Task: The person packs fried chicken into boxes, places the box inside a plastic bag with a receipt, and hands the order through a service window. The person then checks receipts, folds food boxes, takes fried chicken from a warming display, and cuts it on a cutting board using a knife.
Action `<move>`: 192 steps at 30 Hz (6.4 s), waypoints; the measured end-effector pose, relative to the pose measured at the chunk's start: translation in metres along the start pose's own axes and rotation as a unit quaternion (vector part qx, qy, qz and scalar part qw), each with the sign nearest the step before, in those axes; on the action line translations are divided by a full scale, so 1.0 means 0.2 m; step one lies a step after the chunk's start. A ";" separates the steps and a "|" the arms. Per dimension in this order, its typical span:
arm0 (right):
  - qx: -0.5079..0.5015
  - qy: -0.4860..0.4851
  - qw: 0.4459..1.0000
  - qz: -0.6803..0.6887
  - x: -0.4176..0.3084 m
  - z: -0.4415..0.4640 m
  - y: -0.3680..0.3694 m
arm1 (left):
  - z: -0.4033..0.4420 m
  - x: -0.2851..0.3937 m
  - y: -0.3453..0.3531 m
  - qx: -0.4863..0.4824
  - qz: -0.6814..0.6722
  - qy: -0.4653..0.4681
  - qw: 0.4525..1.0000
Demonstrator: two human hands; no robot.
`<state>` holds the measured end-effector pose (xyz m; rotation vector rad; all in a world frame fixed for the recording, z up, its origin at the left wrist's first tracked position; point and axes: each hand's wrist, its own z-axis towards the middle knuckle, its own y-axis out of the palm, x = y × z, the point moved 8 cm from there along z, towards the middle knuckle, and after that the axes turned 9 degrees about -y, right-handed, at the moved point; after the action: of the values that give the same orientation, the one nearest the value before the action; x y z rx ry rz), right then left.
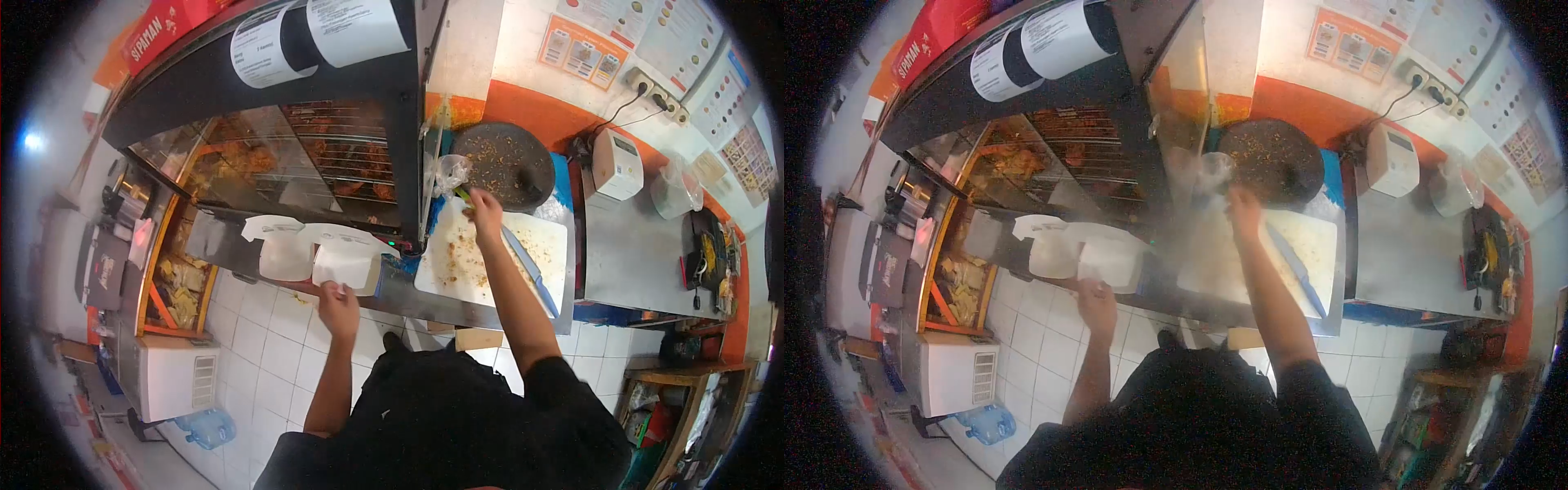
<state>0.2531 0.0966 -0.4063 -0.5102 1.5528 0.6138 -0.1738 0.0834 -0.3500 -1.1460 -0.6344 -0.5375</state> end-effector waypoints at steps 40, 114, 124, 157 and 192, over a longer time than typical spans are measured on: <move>-0.025 -0.213 0.964 -0.156 -0.48 -1.13 -0.10 | -0.44 0.78 0.30 -0.359 -0.199 0.115 0.905; -0.105 0.096 0.987 0.081 -0.10 -1.25 -0.46 | 1.18 0.84 0.24 -0.179 0.088 -0.006 0.980; -0.121 0.109 0.984 0.074 -0.10 -1.27 -0.36 | 0.74 0.14 -0.13 -0.086 -0.583 -0.045 0.807; -0.177 0.117 0.967 0.140 0.10 -1.15 -0.29 | 0.94 3.00 -0.75 -0.065 0.042 0.567 0.820; 0.062 -0.252 0.889 0.377 -0.96 -1.15 -0.79 | -0.72 2.34 -0.62 -0.114 -0.143 0.790 0.585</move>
<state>0.1964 -0.1824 -0.2214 0.3745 1.2367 1.1241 0.0997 -0.1242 0.0208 -0.3688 0.8944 -1.6405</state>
